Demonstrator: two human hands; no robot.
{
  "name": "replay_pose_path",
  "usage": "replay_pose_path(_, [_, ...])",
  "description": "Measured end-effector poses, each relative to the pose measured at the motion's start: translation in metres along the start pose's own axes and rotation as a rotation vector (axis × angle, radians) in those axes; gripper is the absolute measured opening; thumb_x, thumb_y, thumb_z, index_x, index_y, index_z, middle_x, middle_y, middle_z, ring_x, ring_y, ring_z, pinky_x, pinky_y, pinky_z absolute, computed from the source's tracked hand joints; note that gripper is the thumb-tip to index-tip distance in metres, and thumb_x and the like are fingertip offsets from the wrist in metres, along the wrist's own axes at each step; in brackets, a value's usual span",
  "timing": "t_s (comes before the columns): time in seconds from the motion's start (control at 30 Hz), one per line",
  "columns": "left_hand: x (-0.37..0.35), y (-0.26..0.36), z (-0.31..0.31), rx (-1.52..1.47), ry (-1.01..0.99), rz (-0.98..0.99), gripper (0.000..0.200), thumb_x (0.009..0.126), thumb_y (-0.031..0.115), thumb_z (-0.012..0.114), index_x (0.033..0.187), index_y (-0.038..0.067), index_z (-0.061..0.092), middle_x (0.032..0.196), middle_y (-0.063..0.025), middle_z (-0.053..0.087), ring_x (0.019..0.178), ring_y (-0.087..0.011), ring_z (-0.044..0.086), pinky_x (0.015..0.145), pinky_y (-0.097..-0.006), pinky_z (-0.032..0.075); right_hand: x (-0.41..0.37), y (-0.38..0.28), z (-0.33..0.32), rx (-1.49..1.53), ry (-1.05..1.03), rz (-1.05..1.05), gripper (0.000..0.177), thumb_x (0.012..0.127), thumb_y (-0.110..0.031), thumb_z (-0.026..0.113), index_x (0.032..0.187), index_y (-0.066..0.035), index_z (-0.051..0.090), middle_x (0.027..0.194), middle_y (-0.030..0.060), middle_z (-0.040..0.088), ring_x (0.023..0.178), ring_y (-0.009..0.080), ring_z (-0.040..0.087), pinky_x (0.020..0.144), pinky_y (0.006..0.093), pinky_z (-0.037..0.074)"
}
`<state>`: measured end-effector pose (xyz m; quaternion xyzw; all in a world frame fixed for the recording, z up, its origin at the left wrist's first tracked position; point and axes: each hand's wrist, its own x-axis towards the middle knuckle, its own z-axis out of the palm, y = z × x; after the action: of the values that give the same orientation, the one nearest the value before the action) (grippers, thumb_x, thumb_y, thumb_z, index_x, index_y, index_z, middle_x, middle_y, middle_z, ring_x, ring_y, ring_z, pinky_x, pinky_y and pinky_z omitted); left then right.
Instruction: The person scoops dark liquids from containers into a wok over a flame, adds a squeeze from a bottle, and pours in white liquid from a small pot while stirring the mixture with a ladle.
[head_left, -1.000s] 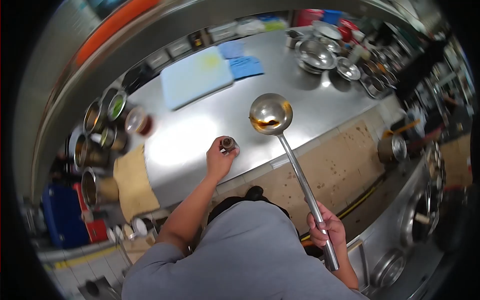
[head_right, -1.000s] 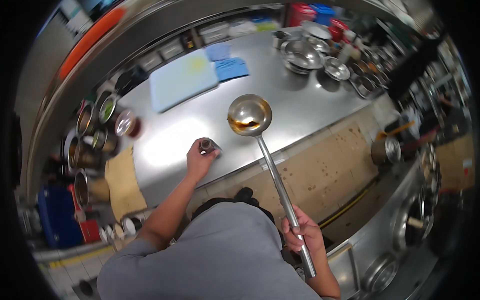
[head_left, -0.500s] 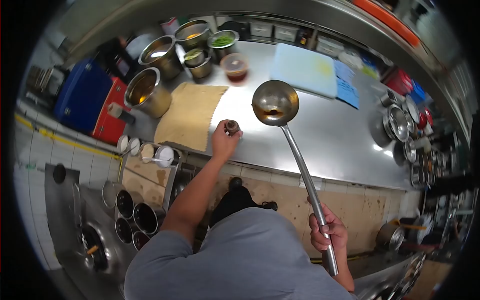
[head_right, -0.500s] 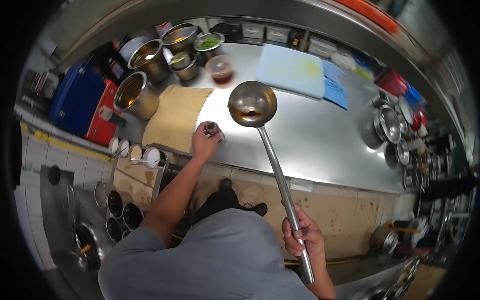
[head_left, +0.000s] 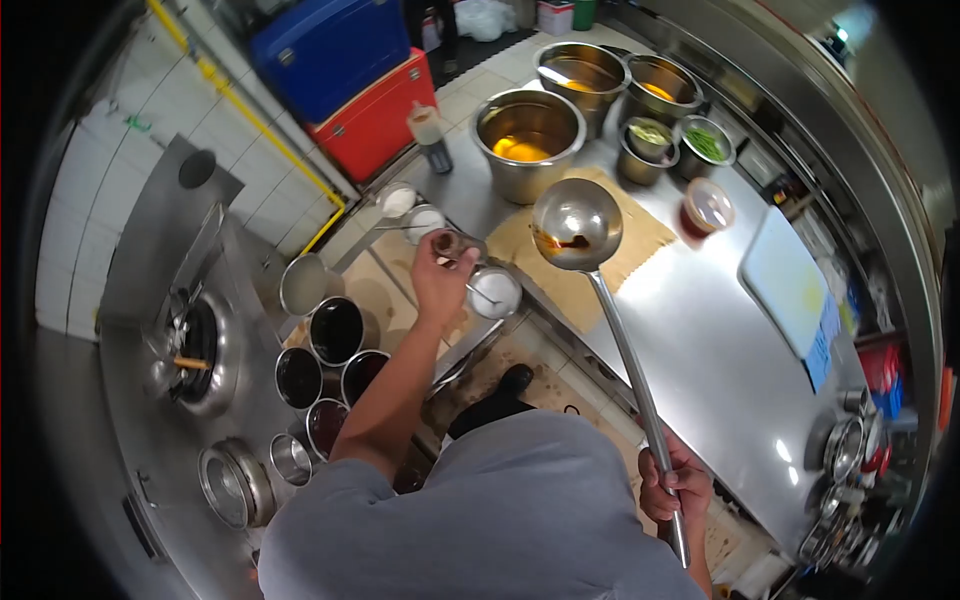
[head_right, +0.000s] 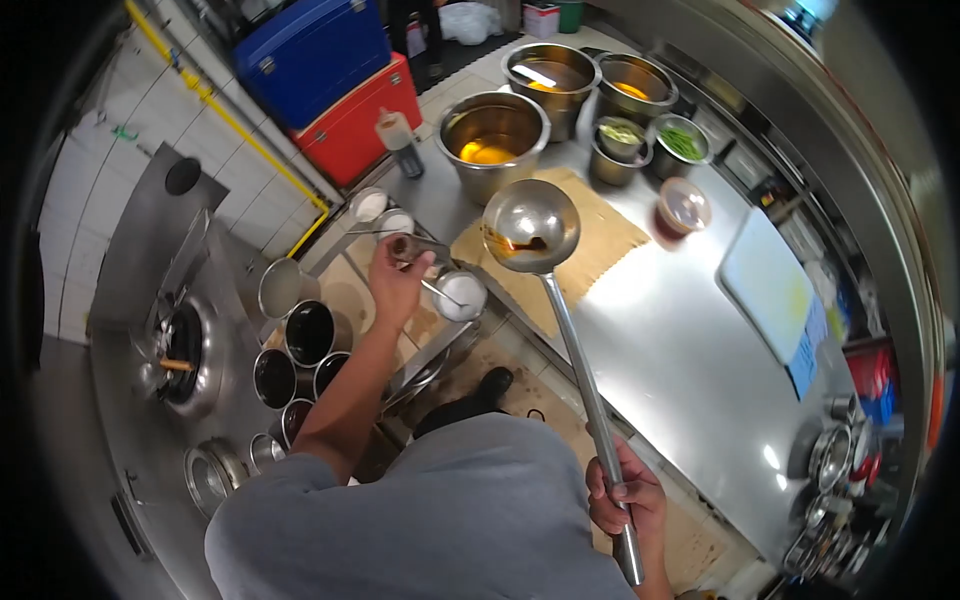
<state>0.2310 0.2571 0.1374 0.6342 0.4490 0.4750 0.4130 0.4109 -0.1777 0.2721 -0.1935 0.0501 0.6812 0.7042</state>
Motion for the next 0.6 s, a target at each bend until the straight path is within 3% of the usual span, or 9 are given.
replay_pose_path(0.13, [0.056, -0.023, -0.066, 0.033, 0.152, 0.007, 0.043, 0.084, 0.006, 0.087, 0.120, 0.001, 0.066, 0.105, -0.0095, 0.074, 0.098, -0.0190, 0.072, 0.088, -0.0336, 0.060, 0.061, 0.009, 0.022, 0.111, -0.034, 0.115, 0.092, 0.085, 0.000, 0.061, 0.168, 0.001, 0.021, 0.095, 0.0179, 0.058, 0.043, 0.0115, 0.045, 0.038, 0.0280, 0.041])
replay_pose_path(0.2, [0.095, -0.023, -0.090, 0.245, 0.103, 0.061, 0.043, 0.082, 0.009, 0.087, 0.119, 0.001, 0.066, 0.105, -0.0112, 0.075, 0.100, -0.0211, 0.073, 0.089, -0.0354, 0.059, 0.082, 0.019, 0.044, 0.128, -0.040, 0.137, 0.093, 0.086, 0.001, 0.062, 0.169, 0.001, 0.020, 0.094, 0.0177, 0.057, 0.043, 0.0106, 0.044, 0.038, 0.0279, 0.040])
replay_pose_path(0.37, [0.166, -0.074, -0.040, 0.259, -0.010, 0.054, 0.046, 0.078, 0.017, 0.091, 0.115, 0.002, 0.068, 0.107, -0.0148, 0.076, 0.100, -0.0316, 0.074, 0.093, -0.0408, 0.057, 0.112, 0.025, 0.063, 0.095, -0.130, 0.103, 0.095, 0.087, 0.003, 0.062, 0.170, 0.000, 0.015, 0.095, 0.0194, 0.058, 0.043, 0.0117, 0.043, 0.037, 0.0280, 0.037])
replay_pose_path(0.53, [0.198, -0.099, 0.011, 0.343, -0.193, -0.023, 0.044, 0.079, 0.018, 0.089, 0.115, 0.003, 0.070, 0.106, -0.0160, 0.077, 0.104, -0.0350, 0.074, 0.093, -0.0440, 0.057, 0.115, 0.040, 0.079, 0.067, -0.096, 0.024, 0.096, 0.087, 0.003, 0.061, 0.170, 0.000, 0.014, 0.096, 0.0207, 0.058, 0.043, 0.0123, 0.042, 0.038, 0.0285, 0.037])
replay_pose_path(0.6, [0.203, -0.107, 0.021, 0.443, -0.308, 0.018, 0.051, 0.081, 0.024, 0.090, 0.120, 0.001, 0.067, 0.115, -0.0177, 0.075, 0.110, -0.0354, 0.072, 0.098, -0.0448, 0.055, 0.114, 0.045, 0.078, 0.065, -0.088, -0.002, 0.096, 0.087, 0.003, 0.061, 0.170, 0.000, 0.014, 0.096, 0.0209, 0.058, 0.043, 0.0123, 0.042, 0.038, 0.0286, 0.037])
